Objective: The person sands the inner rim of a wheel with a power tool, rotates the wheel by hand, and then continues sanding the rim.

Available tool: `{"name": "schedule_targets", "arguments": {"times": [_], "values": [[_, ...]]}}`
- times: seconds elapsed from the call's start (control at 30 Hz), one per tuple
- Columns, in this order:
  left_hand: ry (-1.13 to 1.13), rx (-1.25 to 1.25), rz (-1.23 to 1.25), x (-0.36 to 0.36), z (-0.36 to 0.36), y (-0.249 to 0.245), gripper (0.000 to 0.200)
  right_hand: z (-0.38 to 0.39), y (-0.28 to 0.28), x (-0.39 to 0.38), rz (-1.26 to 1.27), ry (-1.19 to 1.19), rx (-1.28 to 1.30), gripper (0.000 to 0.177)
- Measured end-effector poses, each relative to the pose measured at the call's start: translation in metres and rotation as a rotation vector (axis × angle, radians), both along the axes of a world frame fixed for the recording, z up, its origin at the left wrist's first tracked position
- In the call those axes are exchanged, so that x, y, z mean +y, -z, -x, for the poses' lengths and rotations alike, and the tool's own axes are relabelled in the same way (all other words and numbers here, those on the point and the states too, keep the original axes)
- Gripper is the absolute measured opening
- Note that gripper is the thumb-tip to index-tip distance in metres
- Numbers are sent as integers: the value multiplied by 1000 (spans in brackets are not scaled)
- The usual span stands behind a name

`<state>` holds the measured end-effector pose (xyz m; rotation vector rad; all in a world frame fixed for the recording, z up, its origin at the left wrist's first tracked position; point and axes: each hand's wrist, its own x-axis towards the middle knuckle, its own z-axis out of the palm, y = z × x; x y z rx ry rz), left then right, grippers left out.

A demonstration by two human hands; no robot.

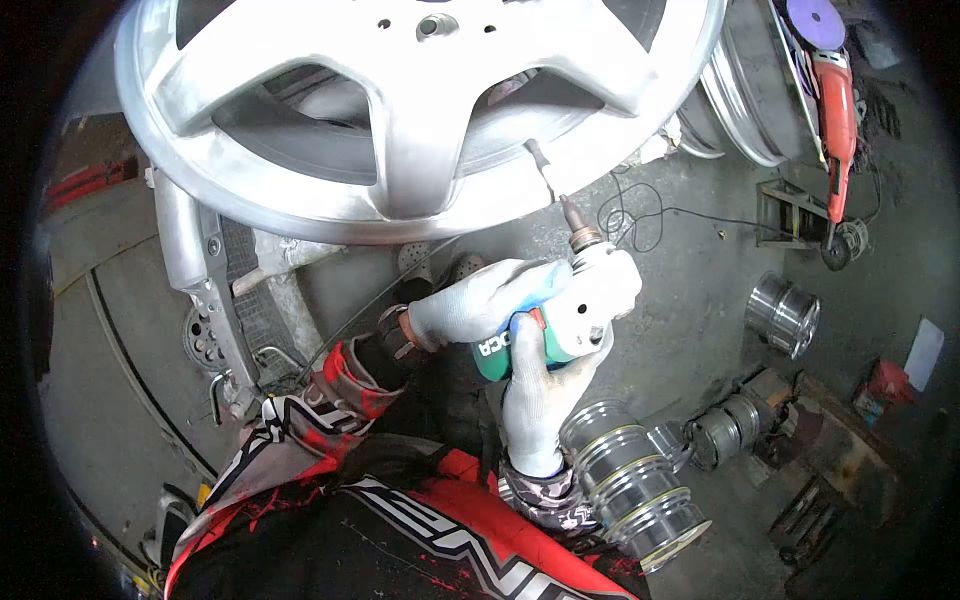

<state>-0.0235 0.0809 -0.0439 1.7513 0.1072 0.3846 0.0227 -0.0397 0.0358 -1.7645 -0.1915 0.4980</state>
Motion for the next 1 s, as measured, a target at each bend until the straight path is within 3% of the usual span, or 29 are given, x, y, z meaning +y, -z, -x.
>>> {"name": "schedule_targets", "arguments": {"times": [0.17,0.23,0.27,0.3,0.4,0.5,0.57,0.6,0.67,0.7,0.77,0.8,0.83,0.9,0.93,1.0], "values": [[-8,60,99,-6,26,-3,51,15,1,-8,72,-63,-16,58],[-77,24,-20,-8,35,-8,49,20,-3,-7,89,-124,-7,60],[-110,5,-78,-9,36,-9,48,19,-9,-6,100,-97,89,75],[-111,4,-79,-8,34,-9,48,18,-9,-5,100,-98,88,75],[-84,-11,23,-5,19,-8,50,8,-6,-3,68,-73,78,73],[4,108,-80,2,5,-9,49,2,-4,1,-18,22,135,72],[66,113,133,6,1,-10,48,3,-1,2,-31,47,64,53],[67,116,131,4,5,-6,48,6,2,0,-33,48,67,53],[17,65,-217,-1,22,2,43,15,7,-6,3,16,102,73],[21,70,-223,-1,29,-1,43,21,6,-6,-3,19,108,73],[33,109,59,2,41,-8,41,36,3,-7,106,-42,73,77],[115,188,329,16,43,-32,39,42,8,-10,91,-29,91,82],[118,189,327,20,45,-40,39,46,8,-13,88,-26,92,82],[115,480,810,22,47,-49,39,54,6,-14,80,-111,68,85],[121,405,586,23,52,-51,38,56,0,-11,68,-66,148,85],[110,367,653,22,50,-50,39,55,-4,-8,56,-47,174,84]]}}
